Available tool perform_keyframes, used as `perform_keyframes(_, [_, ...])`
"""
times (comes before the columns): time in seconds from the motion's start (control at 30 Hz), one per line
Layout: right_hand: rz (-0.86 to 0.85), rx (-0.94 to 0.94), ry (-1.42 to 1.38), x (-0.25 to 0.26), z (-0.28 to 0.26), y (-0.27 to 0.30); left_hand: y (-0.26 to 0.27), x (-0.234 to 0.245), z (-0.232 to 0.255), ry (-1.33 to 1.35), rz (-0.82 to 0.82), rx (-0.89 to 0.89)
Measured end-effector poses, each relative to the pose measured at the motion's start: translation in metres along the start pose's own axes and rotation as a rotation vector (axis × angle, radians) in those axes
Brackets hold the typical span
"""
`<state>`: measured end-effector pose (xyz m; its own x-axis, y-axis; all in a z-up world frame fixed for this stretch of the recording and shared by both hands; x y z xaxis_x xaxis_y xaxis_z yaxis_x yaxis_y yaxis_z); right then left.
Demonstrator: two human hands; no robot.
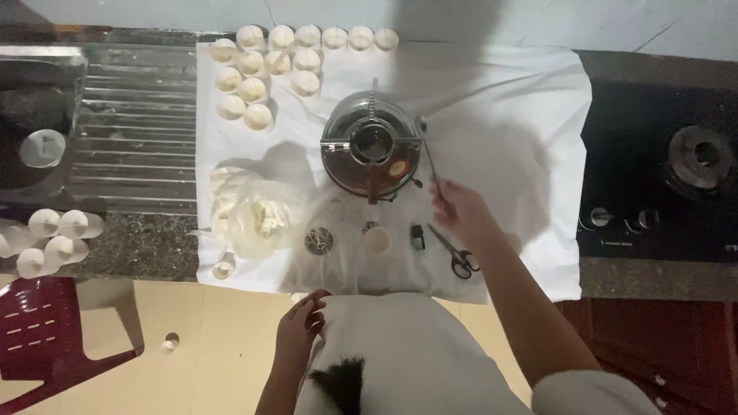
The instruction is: Preparing candle wicks and stirring melting wax in a small pot on a portable stove.
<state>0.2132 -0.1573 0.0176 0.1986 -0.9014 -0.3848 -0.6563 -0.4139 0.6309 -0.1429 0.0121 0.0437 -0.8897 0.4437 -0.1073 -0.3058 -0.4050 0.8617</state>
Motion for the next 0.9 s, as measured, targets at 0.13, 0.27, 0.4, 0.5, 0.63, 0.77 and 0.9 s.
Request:
perform_keyframes(0.13, [0.071,0.007,0.381,0.05,0.043,0.041,-0.002,0.0,-0.008,-0.055,0.014,-0.002])
perform_keyframes(0.27, [0.276,-0.154,0.23,0.07,0.098,0.069,-0.019,0.005,-0.025,-0.02,-0.003,0.005])
perform_keyframes(0.4, [0.356,-0.196,0.429,0.092,0.127,0.069,-0.011,0.001,-0.023,-0.075,0.028,0.044])
perform_keyframes(0.5, [0.423,-0.171,0.486,0.101,0.135,0.056,-0.022,0.008,-0.036,-0.053,0.028,0.067])
perform_keyframes(0.63, [0.503,-0.17,0.639,0.098,0.13,0.049,-0.026,0.012,-0.042,-0.073,0.021,0.059])
perform_keyframes(0.77, [0.475,-0.062,0.949,0.088,0.109,0.049,-0.014,0.008,-0.036,-0.039,0.038,0.084])
perform_keyframes(0.9, [0.338,0.162,1.202,0.103,0.122,0.03,-0.013,0.012,-0.036,-0.052,0.033,0.077])
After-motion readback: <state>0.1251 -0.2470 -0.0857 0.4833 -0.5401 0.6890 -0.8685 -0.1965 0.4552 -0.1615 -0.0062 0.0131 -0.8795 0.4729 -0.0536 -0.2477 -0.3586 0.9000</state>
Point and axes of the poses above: each hand's wrist, its own y-axis away from the middle knuckle, its own x-axis out of the back of the hand, z = x × y, the point moved 7 cm from there along -y, towards the middle knuckle, and after that the axes turned 3 degrees about x, right-handed, at the moved point
